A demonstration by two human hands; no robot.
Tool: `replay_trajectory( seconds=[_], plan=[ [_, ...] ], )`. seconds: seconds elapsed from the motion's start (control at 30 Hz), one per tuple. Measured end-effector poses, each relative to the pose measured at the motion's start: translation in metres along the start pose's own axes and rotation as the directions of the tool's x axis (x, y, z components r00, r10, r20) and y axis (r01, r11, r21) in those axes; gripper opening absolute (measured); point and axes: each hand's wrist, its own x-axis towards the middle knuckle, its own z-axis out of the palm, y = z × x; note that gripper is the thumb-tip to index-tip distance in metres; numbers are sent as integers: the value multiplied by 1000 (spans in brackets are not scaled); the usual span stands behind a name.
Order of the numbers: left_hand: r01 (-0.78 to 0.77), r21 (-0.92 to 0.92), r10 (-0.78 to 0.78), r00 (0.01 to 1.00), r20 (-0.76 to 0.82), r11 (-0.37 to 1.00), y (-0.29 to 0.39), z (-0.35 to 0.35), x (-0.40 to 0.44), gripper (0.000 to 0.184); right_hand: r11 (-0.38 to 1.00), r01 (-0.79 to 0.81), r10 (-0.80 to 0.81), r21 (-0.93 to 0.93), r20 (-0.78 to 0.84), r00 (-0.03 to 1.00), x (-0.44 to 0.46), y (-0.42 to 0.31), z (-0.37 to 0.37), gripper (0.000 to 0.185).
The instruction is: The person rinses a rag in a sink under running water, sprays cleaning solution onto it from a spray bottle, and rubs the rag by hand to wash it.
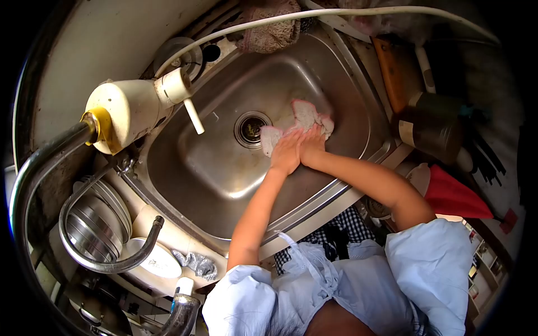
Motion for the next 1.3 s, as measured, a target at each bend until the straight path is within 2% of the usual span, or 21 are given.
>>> replay_trajectory(
  seconds=[0.1,0.17,0.3,0.33,0.37,0.4,0.47,0.53,0.6,0.67,0.77,0.83,0.9,0.93,0.97,1.0,1.03,1.1,1.17,1.23,1.3],
  plan=[
    [-77,168,87,995,-53,983,-12,0,4,41,992,-86,87,89,-10,996,3,-14,-8,60],
    [-125,326,142,990,-27,937,-17,-1,9,42,995,-96,97,-14,151,984,5,-18,-16,58],
    [-143,585,219,974,-62,799,-31,-1,38,45,963,-255,257,82,-12,966,37,-26,6,55],
    [-31,623,179,968,-177,782,-30,-7,51,46,929,-147,247,339,-276,929,49,-19,7,54],
    [84,644,141,947,-290,761,-28,-14,62,48,846,37,286,532,-511,811,58,-13,6,54],
    [72,536,169,907,-386,841,-25,-27,70,48,849,34,289,527,-517,806,61,-11,-4,54],
    [63,547,218,875,-433,834,-32,-46,84,49,828,124,315,546,-638,702,69,-12,-25,54],
    [63,570,259,846,-466,819,-40,-63,84,49,867,146,266,476,-690,673,80,-19,-40,54],
    [258,592,154,817,-555,764,-45,-79,74,48,895,167,217,414,-731,647,83,-30,-54,54],
    [285,546,130,790,-599,788,-63,-87,60,50,920,344,14,188,-893,450,79,-40,-73,63],
    [299,456,97,742,-663,838,-88,-93,32,51,917,367,-71,159,-839,539,58,-64,-90,56],
    [285,420,95,722,-685,862,-98,-95,11,51,907,413,-171,75,-832,527,57,-82,-81,55],
    [155,176,5,735,-678,972,-101,-91,-11,52,892,451,-269,-13,-818,508,54,-94,-69,53],
    [159,175,2,733,-681,972,-98,-83,-21,52,861,502,-354,-83,-808,472,50,-98,-61,53],
    [265,182,-60,703,-709,947,-97,-71,-31,54,819,552,-438,-156,-791,427,43,-102,-55,52],
    [369,186,-118,662,-740,911,-98,-60,-41,56,840,506,-482,-195,-697,531,37,-106,-51,58],
    [382,184,-121,650,-750,906,-99,-46,-50,56,832,514,-494,-207,-699,517,30,-105,-46,58],
    [457,173,-273,750,-602,872,-95,-24,-65,60,749,619,-611,-236,-609,507,21,-93,-29,60],
    [606,257,-507,783,-360,753,-62,-17,-77,65,708,694,-687,-131,-357,633,16,-76,-11,61],
    [636,384,-616,764,-192,669,-34,-16,-80,62,692,628,-720,-355,-268,641,-2,-57,-14,61],
    [626,444,-619,764,-184,641,-35,0,-79,62,697,577,-696,-426,-204,689,-8,-56,-17,60]
  ],
)
